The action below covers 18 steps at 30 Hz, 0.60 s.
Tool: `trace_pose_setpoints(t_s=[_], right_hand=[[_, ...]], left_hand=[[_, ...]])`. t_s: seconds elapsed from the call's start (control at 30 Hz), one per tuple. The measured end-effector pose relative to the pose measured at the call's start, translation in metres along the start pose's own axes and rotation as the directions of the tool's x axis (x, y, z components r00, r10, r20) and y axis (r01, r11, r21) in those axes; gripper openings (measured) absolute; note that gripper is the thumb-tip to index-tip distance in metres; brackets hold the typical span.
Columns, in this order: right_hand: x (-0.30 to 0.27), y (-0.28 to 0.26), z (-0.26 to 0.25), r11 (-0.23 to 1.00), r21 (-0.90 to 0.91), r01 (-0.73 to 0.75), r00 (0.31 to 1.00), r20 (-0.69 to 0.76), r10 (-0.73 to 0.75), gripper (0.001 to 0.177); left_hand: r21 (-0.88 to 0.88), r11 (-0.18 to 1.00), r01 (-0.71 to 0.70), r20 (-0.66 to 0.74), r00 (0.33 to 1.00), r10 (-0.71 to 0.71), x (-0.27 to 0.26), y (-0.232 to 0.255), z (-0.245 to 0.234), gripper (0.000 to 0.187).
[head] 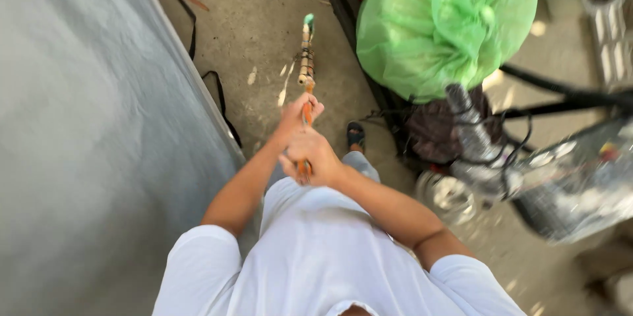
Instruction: The recorder is sweeping debris and leaves in an outdoor patio area using a broom.
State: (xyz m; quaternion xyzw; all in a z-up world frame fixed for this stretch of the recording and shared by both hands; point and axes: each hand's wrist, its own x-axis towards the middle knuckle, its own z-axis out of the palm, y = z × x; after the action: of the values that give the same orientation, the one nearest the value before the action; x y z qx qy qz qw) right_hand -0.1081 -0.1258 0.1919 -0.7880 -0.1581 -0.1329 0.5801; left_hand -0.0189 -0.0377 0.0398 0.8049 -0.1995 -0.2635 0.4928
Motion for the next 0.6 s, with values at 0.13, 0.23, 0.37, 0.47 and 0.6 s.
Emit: trace_pose_setpoints(t_s=[0.13, 0.23, 0.37, 0.47, 0.6], right_hand=[[-0.041, -0.041, -0.058, 0.989, 0.102, 0.110, 0.966, 0.223, -0.131, 0.036], [-0.058, -0.061, -0.101, 0.970, 0.200, 0.140, 0.905, 0.371, -0.207, 0.033], [-0.074, -0.083, -0.150, 0.933, 0.354, 0.068, 0.808, 0.529, -0.259, 0.025], [-0.091, -0.105, -0.170, 0.888, 0.460, 0.001, 0.753, 0.584, -0.303, 0.019], [-0.135, -0.100, -0.179, 0.794, 0.586, -0.161, 0.753, 0.593, -0.285, 0.032]], left_hand=[[-0.227, 0.974, -0.012, -0.189, 0.981, -0.032, -0.047, 0.029, 0.077, 0.028], [-0.494, 0.869, -0.015, -0.241, 0.963, -0.120, -0.062, 0.052, 0.121, 0.031], [-0.561, 0.826, 0.056, -0.354, 0.886, -0.300, -0.099, 0.063, 0.176, 0.040], [-0.378, 0.922, 0.082, -0.583, 0.752, -0.306, -0.140, 0.071, 0.207, 0.042], [-0.443, 0.797, 0.411, -0.540, 0.587, -0.603, -0.198, 0.079, 0.249, 0.049]])
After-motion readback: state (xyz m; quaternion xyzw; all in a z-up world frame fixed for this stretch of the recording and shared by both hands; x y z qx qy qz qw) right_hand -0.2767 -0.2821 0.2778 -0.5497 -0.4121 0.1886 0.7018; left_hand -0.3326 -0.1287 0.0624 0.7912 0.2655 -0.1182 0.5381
